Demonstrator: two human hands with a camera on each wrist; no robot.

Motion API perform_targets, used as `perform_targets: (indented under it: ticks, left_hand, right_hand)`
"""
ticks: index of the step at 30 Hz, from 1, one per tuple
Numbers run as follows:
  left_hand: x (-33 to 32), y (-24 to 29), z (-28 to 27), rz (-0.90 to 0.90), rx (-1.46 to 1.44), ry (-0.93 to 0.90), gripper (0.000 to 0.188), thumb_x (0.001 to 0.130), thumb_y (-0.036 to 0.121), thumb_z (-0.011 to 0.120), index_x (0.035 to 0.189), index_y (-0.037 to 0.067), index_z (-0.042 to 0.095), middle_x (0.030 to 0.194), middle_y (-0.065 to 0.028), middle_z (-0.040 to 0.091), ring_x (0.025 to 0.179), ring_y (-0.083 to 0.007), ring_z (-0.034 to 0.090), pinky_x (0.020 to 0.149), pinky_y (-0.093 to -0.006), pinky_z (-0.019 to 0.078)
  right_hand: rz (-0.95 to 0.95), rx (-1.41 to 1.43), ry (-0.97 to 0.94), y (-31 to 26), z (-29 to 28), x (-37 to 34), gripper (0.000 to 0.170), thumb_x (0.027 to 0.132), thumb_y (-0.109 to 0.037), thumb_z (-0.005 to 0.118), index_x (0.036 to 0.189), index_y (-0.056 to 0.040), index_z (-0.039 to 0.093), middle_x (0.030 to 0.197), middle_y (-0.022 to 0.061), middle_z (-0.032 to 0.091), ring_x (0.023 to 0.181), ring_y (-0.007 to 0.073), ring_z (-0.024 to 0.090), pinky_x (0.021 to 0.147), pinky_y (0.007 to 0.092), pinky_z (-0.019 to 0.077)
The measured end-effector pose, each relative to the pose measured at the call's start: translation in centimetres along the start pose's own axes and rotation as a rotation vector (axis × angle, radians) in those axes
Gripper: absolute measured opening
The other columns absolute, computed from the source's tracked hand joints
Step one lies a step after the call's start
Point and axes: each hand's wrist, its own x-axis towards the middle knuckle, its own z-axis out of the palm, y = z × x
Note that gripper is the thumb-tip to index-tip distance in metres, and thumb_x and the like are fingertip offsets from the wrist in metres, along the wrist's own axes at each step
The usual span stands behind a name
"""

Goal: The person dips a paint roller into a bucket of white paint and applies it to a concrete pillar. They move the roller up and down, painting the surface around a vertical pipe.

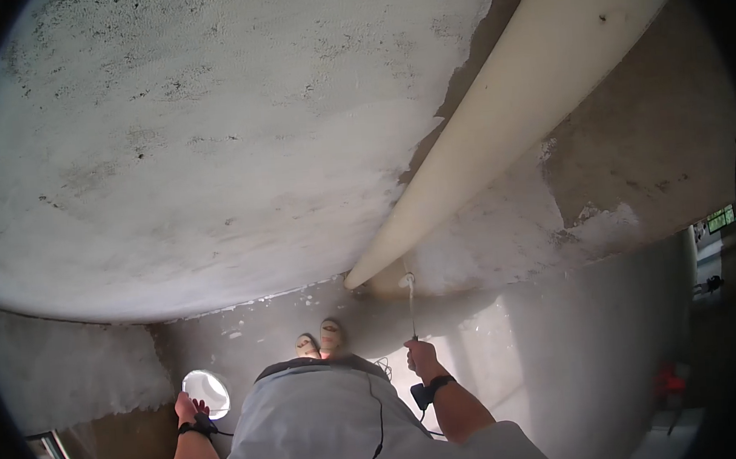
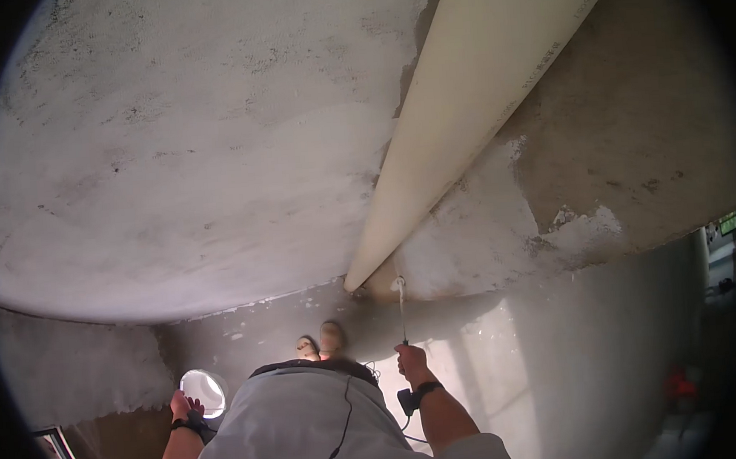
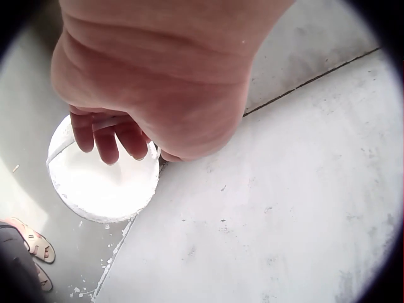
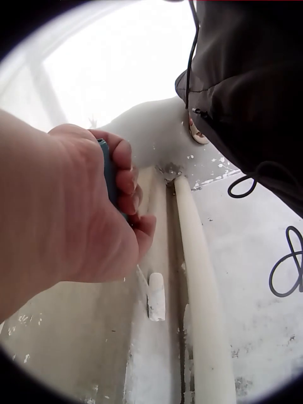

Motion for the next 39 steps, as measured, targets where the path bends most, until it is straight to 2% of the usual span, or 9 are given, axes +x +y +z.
perform_targets:
  ticks: [5,9,16,18,21,26,28,37,39]
  left_hand:
    - [-2.5,1.0,3.7,0.096,0.069,-0.035,0.024,0.081,0.031,0.054,0.097,0.015,0.048,0.082,-0.0012,0.045,0.077,-0.0205,0.051,0.064,-0.039,0.0388]
    - [-3.1,1.6,4.1,0.139,0.061,-0.096,0.018,0.081,0.03,0.054,0.091,0.016,0.05,0.076,-0.0002,0.045,0.071,-0.0193,0.051,0.062,-0.0383,0.0392]
    - [-4.4,1.1,3.3,0.123,0.049,-0.094,0.016,0.081,0.028,0.054,0.091,0.016,0.05,0.076,-0.0012,0.046,0.069,-0.0196,0.051,0.061,-0.0389,0.0398]
    - [-4.6,0.9,3.2,0.109,0.054,-0.065,0.019,0.08,0.027,0.053,0.095,0.015,0.051,0.077,-0.0031,0.046,0.069,-0.021,0.051,0.061,-0.0398,0.0404]
    - [-5.2,0.2,2.6,0.135,0.097,-0.046,0.024,0.08,0.026,0.053,0.1,0.012,0.052,0.079,-0.0053,0.047,0.068,-0.023,0.052,0.06,-0.0418,0.0415]
    - [-2.8,-0.8,-0.1,0.14,0.13,0.009,0.027,0.081,0.024,0.052,0.103,0.01,0.052,0.079,-0.0069,0.047,0.066,-0.0245,0.053,0.056,-0.0442,0.0428]
    - [-4.2,-0.8,-1.2,0.138,0.164,0.031,0.027,0.081,0.024,0.051,0.104,0.01,0.052,0.079,-0.0066,0.047,0.066,-0.0243,0.053,0.056,-0.044,0.0427]
    - [0.3,0.4,-3.9,0.104,0.224,0.008,0.031,0.082,0.028,0.05,0.11,0.014,0.052,0.084,-0.0046,0.046,0.07,-0.0238,0.051,0.061,-0.0436,0.0408]
    - [1.8,0.9,-4.2,0.07,0.224,-0.017,0.031,0.083,0.03,0.05,0.111,0.014,0.051,0.086,-0.0045,0.047,0.071,-0.0235,0.052,0.061,-0.0435,0.0408]
  right_hand:
    - [0.011,-0.024,0.038,0.8,-0.9,-0.1,0.025,0.082,-0.018,0.064,0.065,-0.0139,0.046,0.049,-0.0019,0.04,0.035,0.0099,0.035,0.032,0.0258,0.0268]
    - [-0.002,-0.048,0.001,-0.9,0.2,0.4,0.033,0.083,-0.016,0.062,0.061,-0.0181,0.038,0.046,-0.0041,0.036,0.032,0.009,0.032,0.03,0.0254,0.0236]
    - [0.015,-0.005,-0.157,-6.1,4.5,2.5,0.028,0.083,-0.021,0.063,0.062,-0.0178,0.045,0.05,-0.0018,0.043,0.039,0.0128,0.041,0.037,0.0284,0.033]
    - [0.021,0.074,-0.263,-7.7,5.9,2.9,0.026,0.082,-0.025,0.062,0.063,-0.017,0.046,0.053,-0.0001,0.045,0.042,0.0152,0.043,0.04,0.0308,0.0351]
    - [0.034,0.064,-0.274,-9.3,7.8,3.3,0.024,0.081,-0.027,0.061,0.065,-0.0161,0.047,0.054,0.0012,0.045,0.045,0.0173,0.045,0.042,0.033,0.0359]
    - [0.062,0.128,-0.228,-8.8,8.7,3.4,0.022,0.08,-0.027,0.061,0.067,-0.0156,0.048,0.054,0.0014,0.045,0.046,0.0177,0.045,0.044,0.033,0.0361]
    - [0.061,0.13,-0.218,-8.3,8.1,3.6,0.022,0.081,-0.027,0.061,0.067,-0.0158,0.048,0.054,0.0013,0.045,0.046,0.0178,0.045,0.045,0.0333,0.0361]
    - [-0.003,0.162,-0.214,-4.6,5.2,1.5,0.026,0.083,-0.03,0.061,0.065,-0.0181,0.047,0.053,-0.0003,0.045,0.046,0.0167,0.045,0.045,0.0335,0.0351]
    - [-0.022,0.21,-0.139,-2.8,5.2,0.2,0.027,0.082,-0.029,0.063,0.064,-0.0168,0.048,0.049,-0.0012,0.043,0.039,0.015,0.041,0.038,0.0313,0.0314]
